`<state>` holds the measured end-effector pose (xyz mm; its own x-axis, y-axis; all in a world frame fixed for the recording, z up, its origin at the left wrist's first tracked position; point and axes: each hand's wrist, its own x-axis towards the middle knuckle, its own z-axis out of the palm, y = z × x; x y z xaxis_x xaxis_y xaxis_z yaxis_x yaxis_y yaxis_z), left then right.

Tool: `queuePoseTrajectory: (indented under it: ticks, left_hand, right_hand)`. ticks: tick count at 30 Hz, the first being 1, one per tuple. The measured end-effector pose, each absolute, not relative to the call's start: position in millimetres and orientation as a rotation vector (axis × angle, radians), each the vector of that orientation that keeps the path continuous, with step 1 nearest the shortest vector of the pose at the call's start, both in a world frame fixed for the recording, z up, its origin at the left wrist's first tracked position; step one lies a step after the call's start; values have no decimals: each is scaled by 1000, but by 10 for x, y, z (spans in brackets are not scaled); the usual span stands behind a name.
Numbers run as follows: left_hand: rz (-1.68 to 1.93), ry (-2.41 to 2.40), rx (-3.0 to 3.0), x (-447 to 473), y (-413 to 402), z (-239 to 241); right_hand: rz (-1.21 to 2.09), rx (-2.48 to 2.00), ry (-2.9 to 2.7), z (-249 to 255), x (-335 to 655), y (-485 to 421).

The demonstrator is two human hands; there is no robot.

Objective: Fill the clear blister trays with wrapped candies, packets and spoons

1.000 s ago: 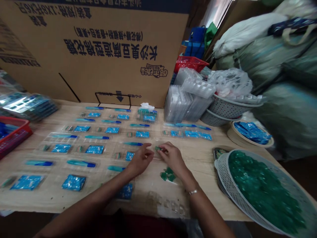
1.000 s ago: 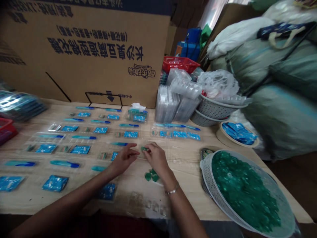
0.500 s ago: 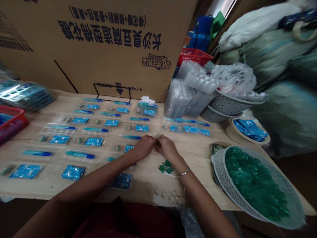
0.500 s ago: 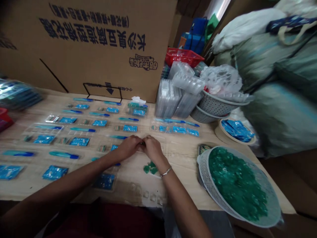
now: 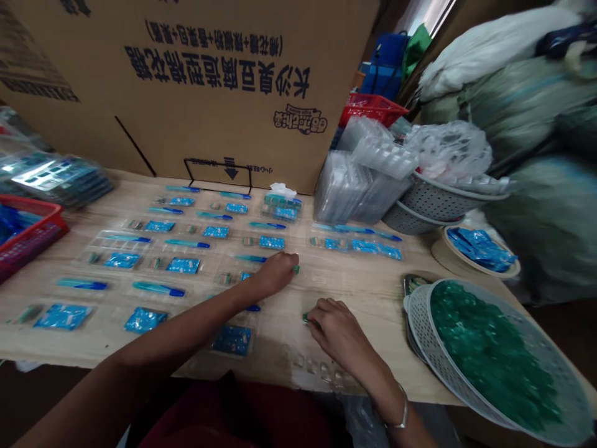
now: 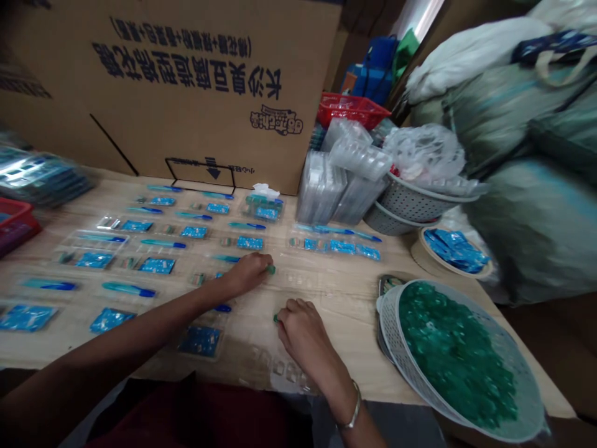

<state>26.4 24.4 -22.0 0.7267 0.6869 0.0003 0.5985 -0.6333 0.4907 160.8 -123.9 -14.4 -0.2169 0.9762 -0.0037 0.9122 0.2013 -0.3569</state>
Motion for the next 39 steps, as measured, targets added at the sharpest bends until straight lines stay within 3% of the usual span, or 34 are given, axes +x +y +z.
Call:
queuePoseTrajectory:
  ticks: [6, 13, 20, 30, 39]
  left_hand:
    - [496, 591, 2006, -62, -176, -23]
    - [759, 758, 1224, 4, -372, -115]
    - [876, 890, 1219, -12, -512, -108]
    - [719, 826, 936, -105, -598, -189]
    - [649, 837, 1437, -201, -652, -118]
  right_hand:
    - [649, -1543, -1766, 18, 1661, -1142]
    - [652, -1511, -1278, -118, 1422, -1072]
    - [431, -1540, -1464, -145, 1315, -1134]
    - [820, -1423, -1368, -239, 1320, -1196]
    - [809, -1470, -1690, -71, 1347, -1258]
